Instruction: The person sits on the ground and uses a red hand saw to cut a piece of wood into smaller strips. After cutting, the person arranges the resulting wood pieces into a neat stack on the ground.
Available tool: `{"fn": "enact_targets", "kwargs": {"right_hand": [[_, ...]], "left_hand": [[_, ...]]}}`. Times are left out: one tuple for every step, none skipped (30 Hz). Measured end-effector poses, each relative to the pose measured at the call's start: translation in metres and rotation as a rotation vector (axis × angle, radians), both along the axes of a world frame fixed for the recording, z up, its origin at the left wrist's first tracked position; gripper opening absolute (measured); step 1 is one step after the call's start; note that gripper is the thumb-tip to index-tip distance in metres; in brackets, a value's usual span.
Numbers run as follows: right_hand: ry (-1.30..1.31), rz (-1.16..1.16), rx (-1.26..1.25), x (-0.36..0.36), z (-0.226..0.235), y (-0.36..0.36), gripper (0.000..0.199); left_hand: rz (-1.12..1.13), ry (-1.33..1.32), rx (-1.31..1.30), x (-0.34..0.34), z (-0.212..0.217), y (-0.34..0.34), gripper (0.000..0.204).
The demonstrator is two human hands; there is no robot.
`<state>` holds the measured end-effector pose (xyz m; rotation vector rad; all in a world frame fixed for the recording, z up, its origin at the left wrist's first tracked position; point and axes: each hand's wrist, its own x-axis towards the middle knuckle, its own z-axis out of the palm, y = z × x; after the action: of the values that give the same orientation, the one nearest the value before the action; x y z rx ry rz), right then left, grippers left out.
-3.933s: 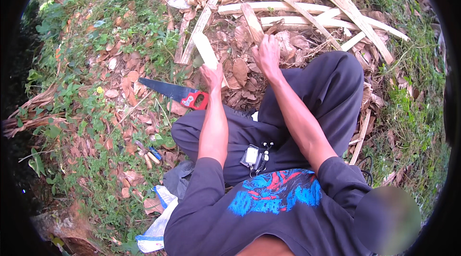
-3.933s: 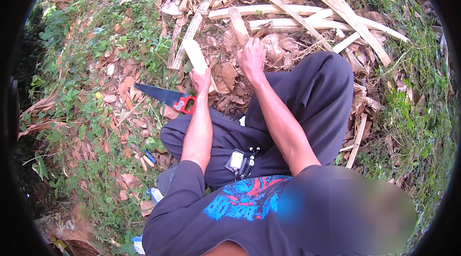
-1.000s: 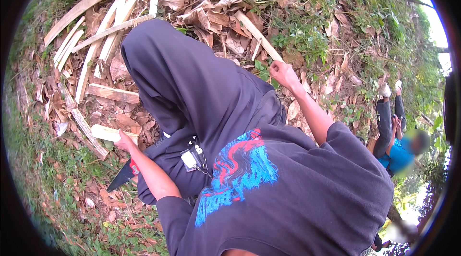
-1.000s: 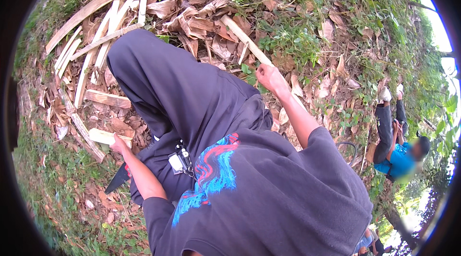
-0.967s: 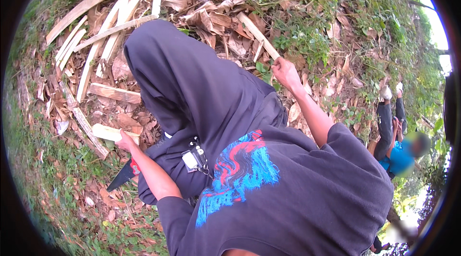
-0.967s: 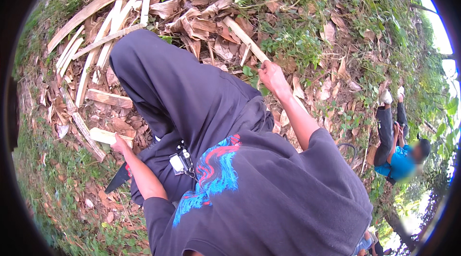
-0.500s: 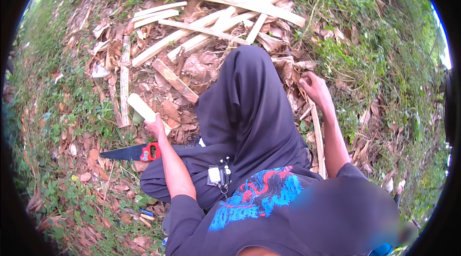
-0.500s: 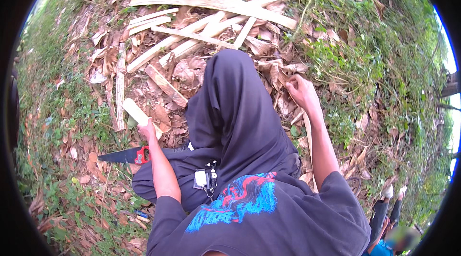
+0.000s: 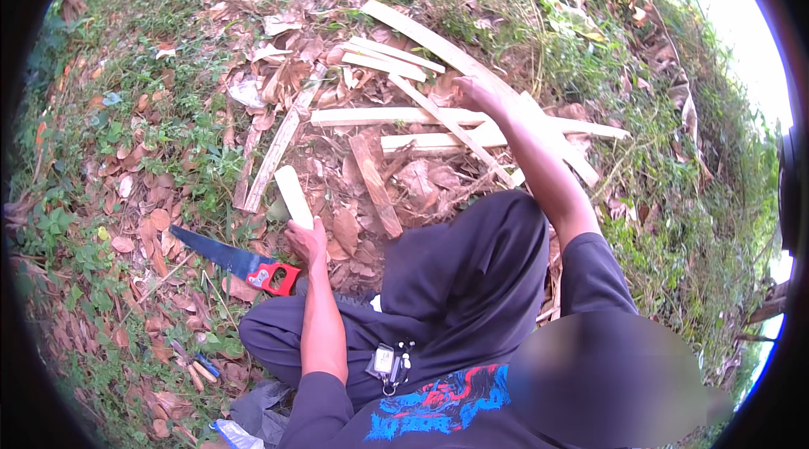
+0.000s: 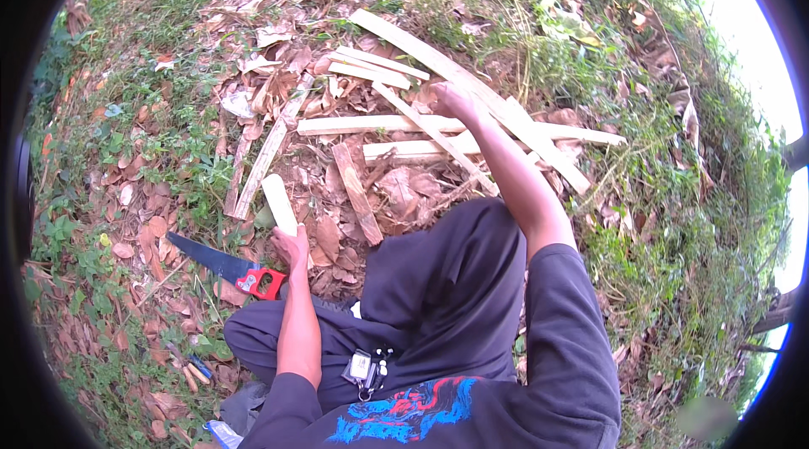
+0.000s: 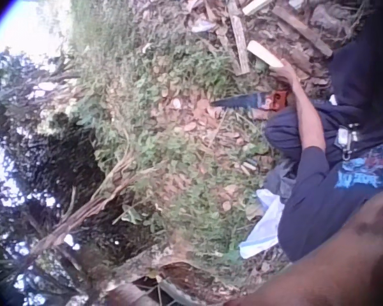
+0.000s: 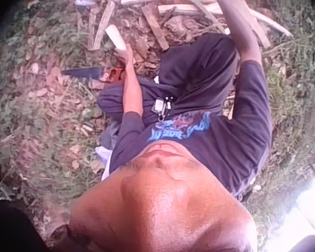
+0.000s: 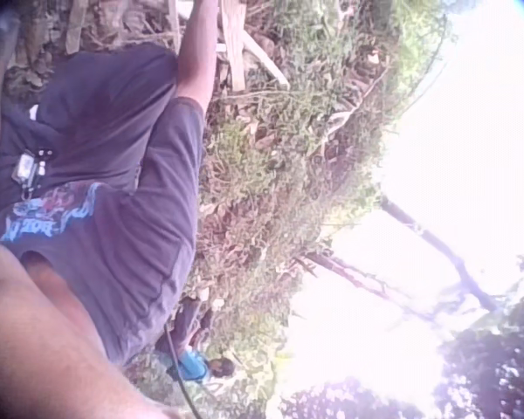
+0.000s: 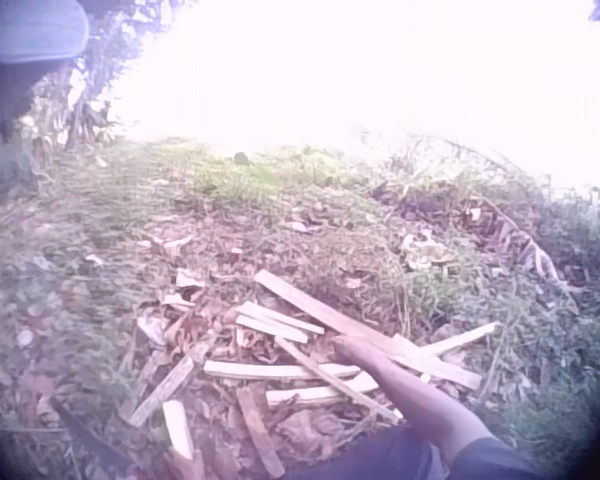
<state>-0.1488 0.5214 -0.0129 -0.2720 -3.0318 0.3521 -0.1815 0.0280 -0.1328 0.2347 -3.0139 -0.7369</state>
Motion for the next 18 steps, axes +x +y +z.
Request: {"fn": "enact_targets", "kwargs": {"right_hand": [[-0.042,-0.039,0.03,-0.025,-0.015,0.014,0.028],[-0.081,-0.078,0.061,-0.051,-0.031,0.029,0.025],[-0.118,-0.106,0.085,-0.077,-0.043,0.033,0.023],[-0.137,-0.117,0.083,-0.1,-0.05,0.032,0.024],[-0.156,-0.132,0.082,-0.119,-0.056,0.035,0.027],[-0.178,-0.146,0.077,-0.137,-0.065,0.036,0.029],[-0.066,-0.169,0.053,-0.147,-0.074,0.028,0.029],[-0.036,-0.188,0.034,-0.162,-0.079,0.025,0.028],[-0.012,-0.216,0.017,-0.171,-0.087,0.026,0.027],[0.011,-0.247,0.0,-0.177,-0.094,0.029,0.027],[0.03,-0.246,-0.027,-0.176,-0.101,0.035,0.023],[0.057,-0.321,0.019,-0.165,-0.122,0.065,0.021],[0.076,-0.337,0.041,-0.172,-0.122,0.038,0.022],[0.094,-0.357,0.064,-0.175,-0.12,0.012,0.023],[0.101,-0.432,0.071,-0.174,-0.12,0.016,0.024],[0.06,-0.42,0.1,-0.172,-0.118,0.022,0.026],[0.043,-0.427,0.126,-0.17,-0.118,0.023,0.026],[0.02,-0.437,0.157,-0.163,-0.115,0.026,0.026]], "left_hand": [[0.002,0.003,-0.008,0.003,0.007,0.009,0.058],[-0.005,0.013,-0.017,0.003,0.009,0.016,0.058],[0.002,0.022,-0.035,0.003,0.009,0.017,0.057],[0.011,0.035,-0.057,0.002,0.01,0.016,0.057],[0.02,0.037,-0.05,0.002,0.011,0.017,0.056],[0.029,0.036,-0.046,0.002,0.012,0.017,0.055],[0.045,0.036,-0.044,0.003,0.012,0.015,0.054],[0.053,0.055,-0.06,0.001,0.012,0.015,0.053],[0.053,0.067,-0.076,0.002,0.013,0.015,0.052],[0.049,0.08,-0.09,0.001,0.013,0.018,0.051],[0.049,0.064,-0.092,-0.001,0.012,0.021,0.05],[0.024,0.042,-0.054,-0.004,0.012,0.037,0.05],[0.064,0.028,-0.062,-0.004,0.015,0.027,0.05],[0.101,0.014,-0.068,-0.001,0.017,0.019,0.05],[0.091,0.016,-0.069,0.0,0.016,0.019,0.05],[0.084,0.025,-0.068,-0.001,0.015,0.02,0.049],[0.075,0.034,-0.067,-0.003,0.015,0.02,0.049],[0.073,0.034,-0.057,-0.003,0.017,0.022,0.049]]}}
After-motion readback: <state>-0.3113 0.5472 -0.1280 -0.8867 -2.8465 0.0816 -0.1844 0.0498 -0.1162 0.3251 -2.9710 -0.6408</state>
